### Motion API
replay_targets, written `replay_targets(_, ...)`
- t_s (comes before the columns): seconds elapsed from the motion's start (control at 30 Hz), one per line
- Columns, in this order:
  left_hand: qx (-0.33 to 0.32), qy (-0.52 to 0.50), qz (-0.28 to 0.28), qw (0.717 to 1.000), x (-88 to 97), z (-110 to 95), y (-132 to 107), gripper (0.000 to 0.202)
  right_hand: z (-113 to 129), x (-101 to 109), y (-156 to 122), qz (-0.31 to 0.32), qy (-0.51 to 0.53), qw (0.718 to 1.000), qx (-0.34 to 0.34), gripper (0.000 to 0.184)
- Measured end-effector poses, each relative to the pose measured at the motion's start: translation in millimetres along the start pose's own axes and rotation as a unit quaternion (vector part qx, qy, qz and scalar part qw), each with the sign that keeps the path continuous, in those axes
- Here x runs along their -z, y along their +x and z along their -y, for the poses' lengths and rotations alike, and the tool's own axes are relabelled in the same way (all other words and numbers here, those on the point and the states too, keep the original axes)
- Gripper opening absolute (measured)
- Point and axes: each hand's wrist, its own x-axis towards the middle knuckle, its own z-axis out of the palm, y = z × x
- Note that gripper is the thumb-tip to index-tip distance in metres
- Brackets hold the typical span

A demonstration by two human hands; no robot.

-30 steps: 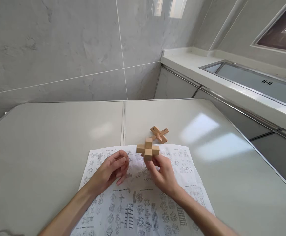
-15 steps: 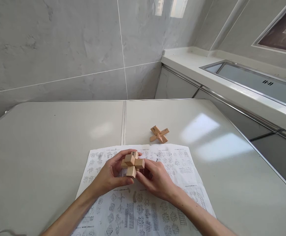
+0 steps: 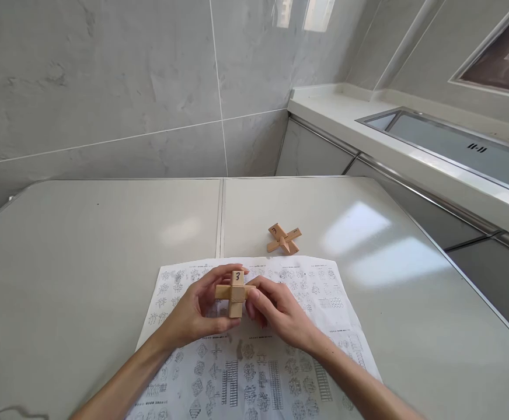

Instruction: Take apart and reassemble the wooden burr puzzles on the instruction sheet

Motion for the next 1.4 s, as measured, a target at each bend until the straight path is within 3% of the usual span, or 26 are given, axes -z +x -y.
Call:
replay_targets(0.17,0.029,-0.021,-0.026,0.999,-1.8,2.9,0.4,0.097,-3.6,0.1,1.1,-0.040,0.004,0.999,-0.010,0.034)
replay_targets(0.33,0.035,-0.039,-0.037,0.998,-3.4,1.5,2.1,0.075,-8.7,-0.3,1.9,-0.025,-0.027,0.999,-0.002,0.029)
replay_targets(0.43,0.032,-0.032,-0.046,0.998,-4.2,-2.3,1.3,0.073,-9.7,-0.5,1.6,-0.019,-0.052,0.998,0.014,0.026)
replay_targets(0.6,0.011,0.010,-0.058,0.998,-5.5,-6.4,-1.0,0.067,-7.2,1.0,-0.2,-0.084,-0.061,0.993,0.056,0.028)
replay_targets(0.9,0.011,0.066,-0.019,0.998,-5.4,-7.2,-2.2,0.067,-2.3,3.6,-0.4,-0.053,-0.008,0.999,0.004,0.037)
replay_targets(1.03,0.009,0.081,-0.010,0.997,-4.5,-7.0,-0.8,0.068,-1.4,3.5,-1.1,-0.011,-0.006,1.000,-0.004,0.040)
replay_targets(1.27,-0.021,0.051,0.011,0.998,-1.3,-5.3,0.7,0.053,2.7,9.6,-0.2,0.154,-0.001,0.987,-0.045,0.037)
replay_targets(1.4,-0.026,0.067,0.010,0.997,-2.1,-4.2,-0.2,0.052,-0.8,11.0,0.2,0.168,-0.007,0.984,-0.055,0.033)
